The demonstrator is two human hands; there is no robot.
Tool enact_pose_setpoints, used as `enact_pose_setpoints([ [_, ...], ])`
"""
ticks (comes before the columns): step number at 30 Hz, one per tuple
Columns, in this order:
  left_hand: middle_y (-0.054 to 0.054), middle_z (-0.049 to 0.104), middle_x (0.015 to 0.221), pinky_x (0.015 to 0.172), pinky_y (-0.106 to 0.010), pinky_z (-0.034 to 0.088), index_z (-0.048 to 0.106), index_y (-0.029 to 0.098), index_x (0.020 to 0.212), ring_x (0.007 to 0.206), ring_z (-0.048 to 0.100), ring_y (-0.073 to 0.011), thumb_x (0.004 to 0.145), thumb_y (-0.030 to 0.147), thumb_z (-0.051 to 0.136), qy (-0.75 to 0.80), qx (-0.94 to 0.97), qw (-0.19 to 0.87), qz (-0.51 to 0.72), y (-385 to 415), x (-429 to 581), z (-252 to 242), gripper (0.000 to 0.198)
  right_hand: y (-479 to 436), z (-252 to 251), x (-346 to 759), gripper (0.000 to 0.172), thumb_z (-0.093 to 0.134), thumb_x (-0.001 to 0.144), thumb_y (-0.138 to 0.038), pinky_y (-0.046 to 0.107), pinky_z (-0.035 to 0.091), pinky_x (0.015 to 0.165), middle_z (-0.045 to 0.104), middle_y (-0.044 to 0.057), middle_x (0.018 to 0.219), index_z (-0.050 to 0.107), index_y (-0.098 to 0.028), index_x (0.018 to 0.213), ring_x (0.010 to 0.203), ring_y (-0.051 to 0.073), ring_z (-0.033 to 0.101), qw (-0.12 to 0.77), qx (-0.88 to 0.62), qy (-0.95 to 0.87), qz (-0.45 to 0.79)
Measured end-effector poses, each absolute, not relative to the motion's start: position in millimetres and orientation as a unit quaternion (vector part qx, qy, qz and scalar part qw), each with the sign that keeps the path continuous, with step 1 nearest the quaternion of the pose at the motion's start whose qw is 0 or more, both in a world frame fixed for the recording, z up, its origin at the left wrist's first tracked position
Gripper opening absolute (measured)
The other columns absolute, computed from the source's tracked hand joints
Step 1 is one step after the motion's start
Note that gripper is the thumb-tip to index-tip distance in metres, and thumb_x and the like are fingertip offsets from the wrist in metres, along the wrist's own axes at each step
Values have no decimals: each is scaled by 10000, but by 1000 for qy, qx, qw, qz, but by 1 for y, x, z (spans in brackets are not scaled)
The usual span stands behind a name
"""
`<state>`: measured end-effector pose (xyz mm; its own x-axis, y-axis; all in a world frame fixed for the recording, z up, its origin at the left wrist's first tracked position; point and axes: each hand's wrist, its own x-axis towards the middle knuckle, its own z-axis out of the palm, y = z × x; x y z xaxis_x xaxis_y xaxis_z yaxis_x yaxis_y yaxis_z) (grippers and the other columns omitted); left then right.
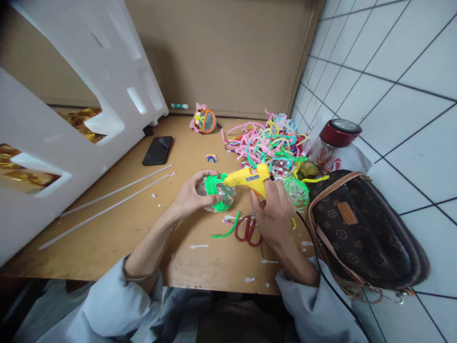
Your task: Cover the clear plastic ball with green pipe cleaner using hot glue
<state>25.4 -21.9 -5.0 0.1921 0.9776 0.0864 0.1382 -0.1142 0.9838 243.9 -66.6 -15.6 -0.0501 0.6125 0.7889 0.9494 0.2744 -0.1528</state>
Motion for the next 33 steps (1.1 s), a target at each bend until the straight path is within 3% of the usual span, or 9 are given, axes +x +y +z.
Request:
enact_pose_setpoints([
  [13, -14, 666, 920, 756, -267, 542, 572, 173, 1090, 799, 632, -152, 541, 269, 774, 463, 612, 473, 432, -22, 25, -7, 593, -68, -14, 244, 126, 544, 949, -329, 302, 377, 634, 558, 23, 776, 521, -221, 888, 742, 201, 529, 389, -569, -694, -208],
  [33, -19, 681, 934, 768, -272, 544, 572, 167, 1080, 818, 638, -159, 529, 246, 772, 460, 603, 485, 435, -23, 26, -4, 591, -68, -12, 244, 92, 537, 932, -310, 319, 397, 637, 587, 38, 783, 543, -218, 929, 749, 215, 548, 396, -566, -693, -207],
])
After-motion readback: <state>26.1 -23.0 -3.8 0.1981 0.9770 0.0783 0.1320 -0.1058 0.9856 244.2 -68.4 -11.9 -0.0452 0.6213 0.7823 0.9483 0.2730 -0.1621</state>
